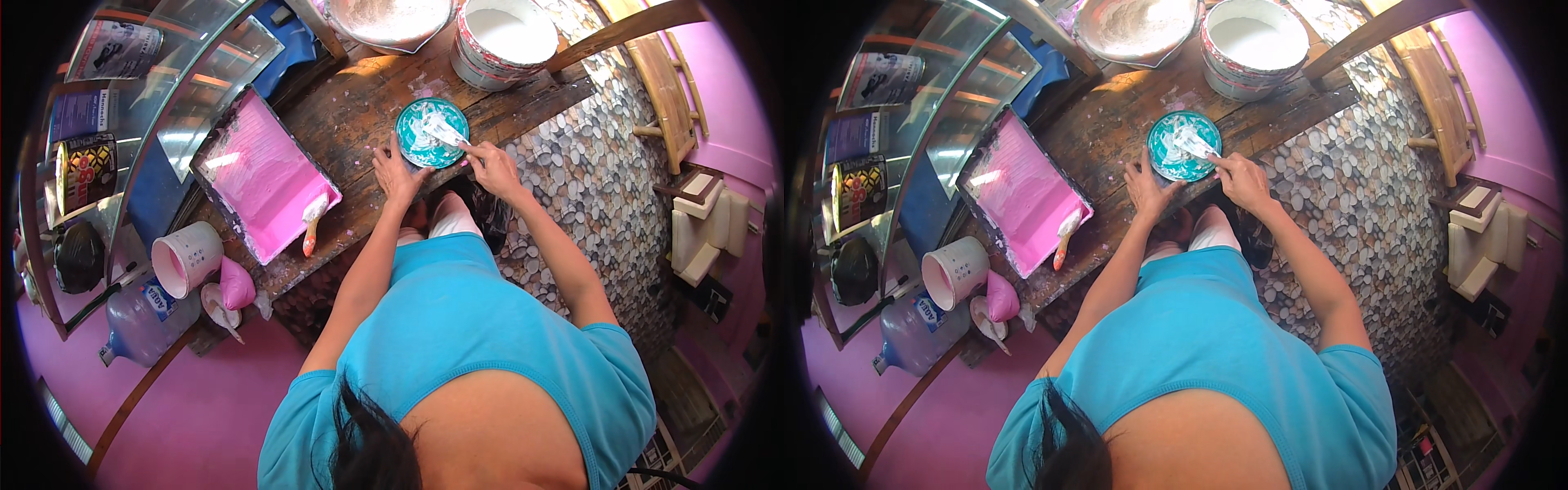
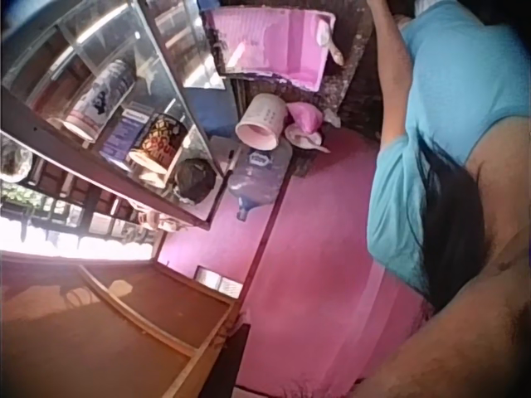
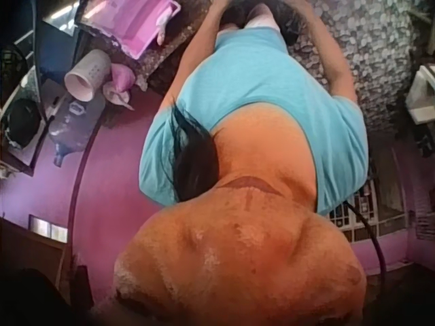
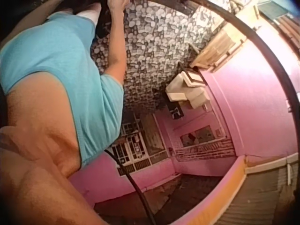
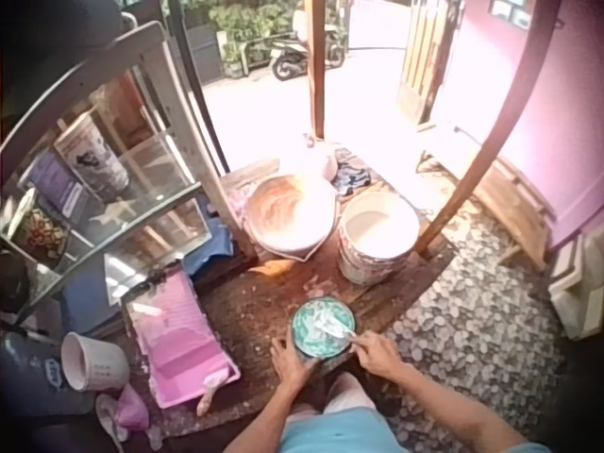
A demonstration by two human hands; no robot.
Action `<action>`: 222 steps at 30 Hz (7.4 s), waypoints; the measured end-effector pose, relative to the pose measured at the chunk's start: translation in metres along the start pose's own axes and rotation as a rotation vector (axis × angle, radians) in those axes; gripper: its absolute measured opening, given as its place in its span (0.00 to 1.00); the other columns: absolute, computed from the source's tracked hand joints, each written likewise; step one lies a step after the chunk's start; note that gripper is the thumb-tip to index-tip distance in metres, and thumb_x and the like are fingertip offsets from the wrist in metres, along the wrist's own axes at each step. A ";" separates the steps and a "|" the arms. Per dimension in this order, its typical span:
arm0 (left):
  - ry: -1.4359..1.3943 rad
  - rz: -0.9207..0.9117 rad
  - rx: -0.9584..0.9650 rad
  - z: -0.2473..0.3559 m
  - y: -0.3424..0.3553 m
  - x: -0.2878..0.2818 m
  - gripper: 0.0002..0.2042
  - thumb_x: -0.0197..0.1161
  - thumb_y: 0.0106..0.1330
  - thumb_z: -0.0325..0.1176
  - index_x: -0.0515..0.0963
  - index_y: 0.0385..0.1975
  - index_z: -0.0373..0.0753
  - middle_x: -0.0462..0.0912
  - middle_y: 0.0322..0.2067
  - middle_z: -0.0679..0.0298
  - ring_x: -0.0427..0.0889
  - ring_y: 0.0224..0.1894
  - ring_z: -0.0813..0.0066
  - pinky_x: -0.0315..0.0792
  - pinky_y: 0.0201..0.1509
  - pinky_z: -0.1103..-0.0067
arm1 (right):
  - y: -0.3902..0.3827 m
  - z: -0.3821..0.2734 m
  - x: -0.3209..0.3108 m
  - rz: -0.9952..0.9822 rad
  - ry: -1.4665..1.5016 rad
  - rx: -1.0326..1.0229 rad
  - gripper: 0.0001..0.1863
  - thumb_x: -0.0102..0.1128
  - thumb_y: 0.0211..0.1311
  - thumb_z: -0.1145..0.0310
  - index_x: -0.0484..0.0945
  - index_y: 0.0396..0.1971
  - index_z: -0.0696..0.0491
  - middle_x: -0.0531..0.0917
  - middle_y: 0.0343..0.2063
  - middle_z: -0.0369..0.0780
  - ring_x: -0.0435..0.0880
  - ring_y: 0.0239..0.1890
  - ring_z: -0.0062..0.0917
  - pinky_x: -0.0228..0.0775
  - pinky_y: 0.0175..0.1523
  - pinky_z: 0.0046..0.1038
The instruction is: The person mixes a white substance in a small bowl with a spatula and applies it to a textured wall surface.
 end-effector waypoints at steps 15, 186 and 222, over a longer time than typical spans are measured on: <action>0.008 0.001 0.003 0.000 0.000 0.000 0.56 0.83 0.32 0.45 0.59 0.68 0.46 0.64 0.52 0.51 0.68 0.52 0.50 0.67 0.55 0.61 | -0.005 0.003 -0.001 -0.038 -0.021 -0.014 0.15 0.57 0.62 0.67 0.84 0.47 0.41 0.79 0.30 0.40 0.83 0.36 0.40 0.74 0.40 0.39; 0.035 -0.024 -0.078 -0.011 0.001 0.012 0.58 0.83 0.29 0.53 0.59 0.69 0.53 0.64 0.55 0.54 0.67 0.55 0.51 0.65 0.59 0.60 | 0.081 -0.063 0.008 -0.180 -0.564 -0.175 0.06 0.59 0.50 0.72 0.85 0.25 0.54 0.86 0.29 0.48 0.88 0.34 0.37 0.79 0.36 0.35; 0.038 -0.040 -0.090 -0.010 0.000 0.010 0.58 0.82 0.30 0.55 0.59 0.69 0.53 0.64 0.55 0.53 0.66 0.57 0.50 0.65 0.60 0.60 | 0.015 -0.033 -0.034 -0.151 -0.466 -0.178 0.13 0.58 0.53 0.72 0.87 0.38 0.48 0.82 0.28 0.48 0.85 0.31 0.40 0.77 0.36 0.39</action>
Point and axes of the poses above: each hand's wrist, its own y-axis towards the middle knuckle, its own x-axis out of the palm, z = x × y, the point moved 8 cm from there along y, towards the middle knuckle
